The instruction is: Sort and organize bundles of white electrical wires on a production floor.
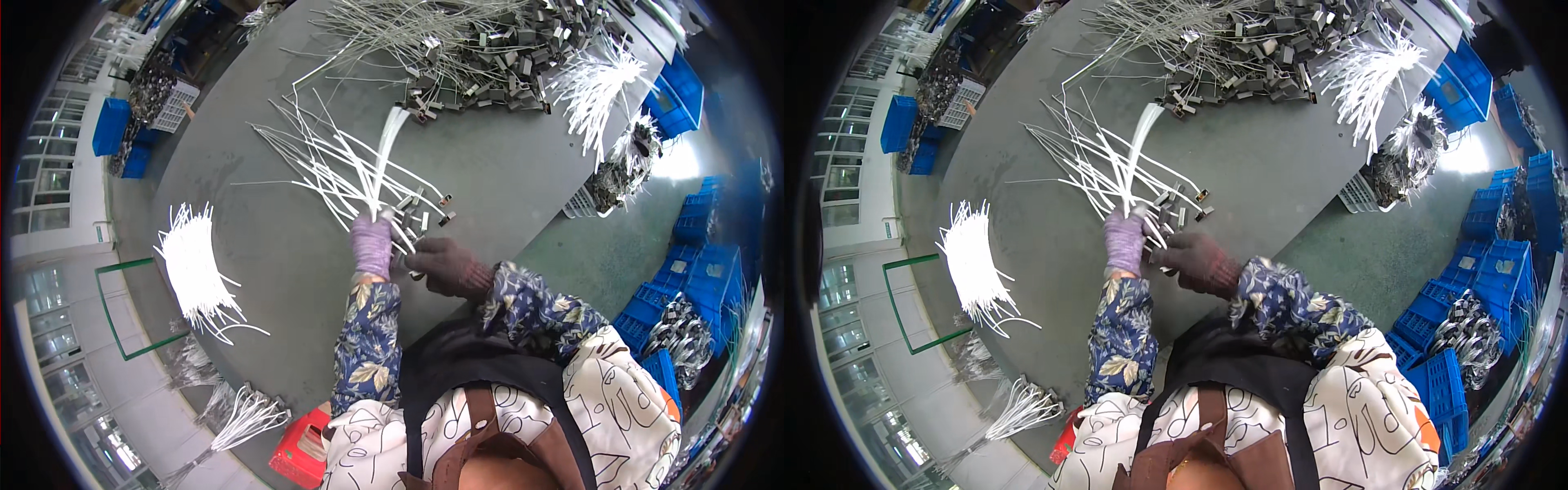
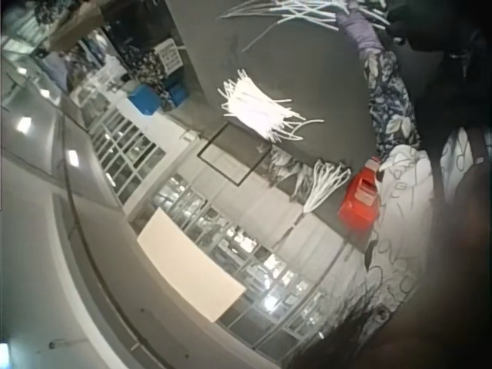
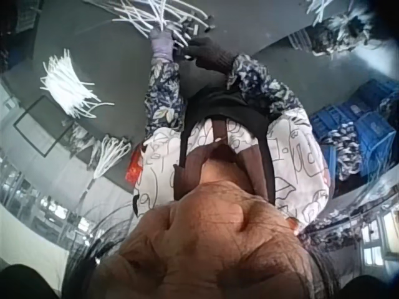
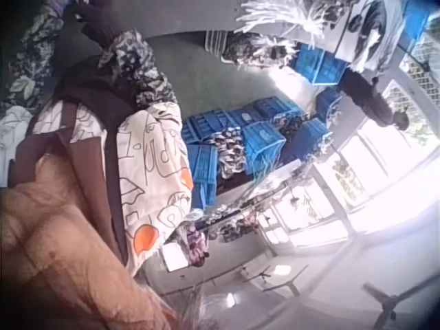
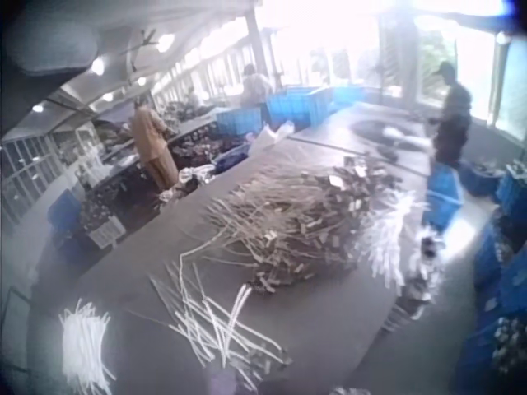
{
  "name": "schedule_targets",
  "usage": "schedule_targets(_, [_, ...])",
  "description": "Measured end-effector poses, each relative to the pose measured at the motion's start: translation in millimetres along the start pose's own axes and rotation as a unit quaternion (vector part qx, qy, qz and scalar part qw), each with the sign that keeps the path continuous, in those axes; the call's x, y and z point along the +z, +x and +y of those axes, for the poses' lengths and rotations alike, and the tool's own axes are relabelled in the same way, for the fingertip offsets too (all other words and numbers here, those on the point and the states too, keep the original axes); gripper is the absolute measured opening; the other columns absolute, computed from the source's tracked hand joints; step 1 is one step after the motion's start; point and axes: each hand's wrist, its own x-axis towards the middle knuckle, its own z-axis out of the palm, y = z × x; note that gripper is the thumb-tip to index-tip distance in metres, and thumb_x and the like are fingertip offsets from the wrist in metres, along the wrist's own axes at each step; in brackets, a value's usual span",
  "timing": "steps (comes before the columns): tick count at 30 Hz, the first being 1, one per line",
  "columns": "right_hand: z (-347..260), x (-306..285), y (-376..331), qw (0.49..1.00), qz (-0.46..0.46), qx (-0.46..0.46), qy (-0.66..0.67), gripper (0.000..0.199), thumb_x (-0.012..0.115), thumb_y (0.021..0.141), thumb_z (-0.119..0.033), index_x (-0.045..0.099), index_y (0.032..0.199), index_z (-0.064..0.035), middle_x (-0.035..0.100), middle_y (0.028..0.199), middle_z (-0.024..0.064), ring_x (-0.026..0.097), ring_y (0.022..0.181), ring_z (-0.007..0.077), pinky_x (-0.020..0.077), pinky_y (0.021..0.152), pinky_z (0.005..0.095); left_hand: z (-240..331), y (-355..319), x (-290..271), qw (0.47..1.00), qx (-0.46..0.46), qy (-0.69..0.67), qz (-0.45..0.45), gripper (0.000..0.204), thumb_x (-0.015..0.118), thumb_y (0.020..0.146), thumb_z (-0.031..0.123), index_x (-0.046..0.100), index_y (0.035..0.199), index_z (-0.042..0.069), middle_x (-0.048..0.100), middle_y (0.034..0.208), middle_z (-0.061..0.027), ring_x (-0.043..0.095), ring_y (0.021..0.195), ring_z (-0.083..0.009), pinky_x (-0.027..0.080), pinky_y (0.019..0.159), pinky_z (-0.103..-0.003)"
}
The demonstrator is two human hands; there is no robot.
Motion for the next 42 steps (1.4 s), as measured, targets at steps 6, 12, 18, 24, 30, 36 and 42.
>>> schedule_targets(6, [-16,-67,56,0.935,0.249,0.029,-0.250,0.058,0.064,0.079,-0.037,0.046,0.127,-0.0088,0.056,0.114,0.0221,0.056,0.103,0.0360,0.0462,0.086,0.0413,2,-20,-52,0.969,0.119,-0.173,0.128,0.013,0.059,0.086,0.013,0.058,0.094,0.003,0.047,0.060,0.0028,0.040,0.045,-0.0055,0.029,0.039,-0.023])
schedule_targets(12, [26,-144,147,0.832,0.321,0.010,-0.452,0.043,0.067,0.074,-0.022,0.054,0.114,-0.0120,0.052,0.113,0.0225,0.056,0.097,0.0395,0.0477,0.081,0.0435,7,-11,-47,0.900,-0.004,-0.418,-0.124,0.031,0.051,0.089,0.031,0.058,0.088,0.001,0.042,0.056,0.0000,0.033,0.041,-0.0083,0.024,0.038,-0.024])
schedule_targets(18, [89,-146,64,0.925,0.359,-0.111,-0.051,0.013,0.062,0.083,-0.014,0.059,0.093,-0.0064,0.055,0.089,0.0097,0.056,0.072,0.0170,0.0465,0.056,0.0292,11,-19,-33,0.889,-0.030,-0.437,-0.131,0.032,0.055,0.088,0.030,0.056,0.102,0.002,0.059,0.074,-0.0076,0.056,0.058,-0.0167,0.048,0.049,-0.029])
schedule_targets(24, [35,-123,-18,0.826,0.273,-0.038,0.492,0.008,0.060,0.083,-0.011,0.056,0.086,-0.0058,0.052,0.066,0.0028,0.047,0.050,0.0097,0.0370,0.044,0.0225,32,-42,28,0.903,-0.049,-0.380,-0.195,0.019,0.056,0.087,0.017,0.052,0.099,0.003,0.062,0.082,-0.0100,0.062,0.067,-0.0192,0.052,0.053,-0.029])
schedule_targets(30, [22,-35,-109,0.954,0.254,-0.107,-0.118,0.016,0.067,0.076,-0.013,0.057,0.084,-0.0040,0.054,0.072,0.0056,0.055,0.070,0.0142,0.0443,0.058,0.0333,29,-63,107,0.792,-0.174,-0.491,-0.318,0.014,0.052,0.090,0.020,0.052,0.091,0.006,0.060,0.094,-0.0151,0.057,0.077,-0.0286,0.051,0.064,-0.040])
schedule_targets(36, [93,4,-246,0.933,0.333,0.020,0.134,0.020,0.066,0.075,-0.015,0.053,0.085,-0.0040,0.052,0.072,0.0035,0.048,0.064,0.0114,0.0406,0.057,0.0280,8,-81,182,0.809,-0.246,-0.440,-0.301,0.026,0.048,0.094,0.032,0.049,0.088,0.008,0.056,0.076,-0.0111,0.055,0.064,-0.0253,0.048,0.052,-0.038])
schedule_targets(42, [74,3,-291,0.857,0.392,0.217,0.256,0.021,0.064,0.076,-0.016,0.053,0.090,-0.0051,0.054,0.072,0.0017,0.049,0.064,0.0105,0.0410,0.057,0.0283,-17,-124,225,0.815,-0.229,-0.479,-0.231,0.027,0.047,0.095,0.030,0.051,0.088,0.004,0.054,0.071,-0.0095,0.053,0.057,-0.0192,0.045,0.045,-0.032])
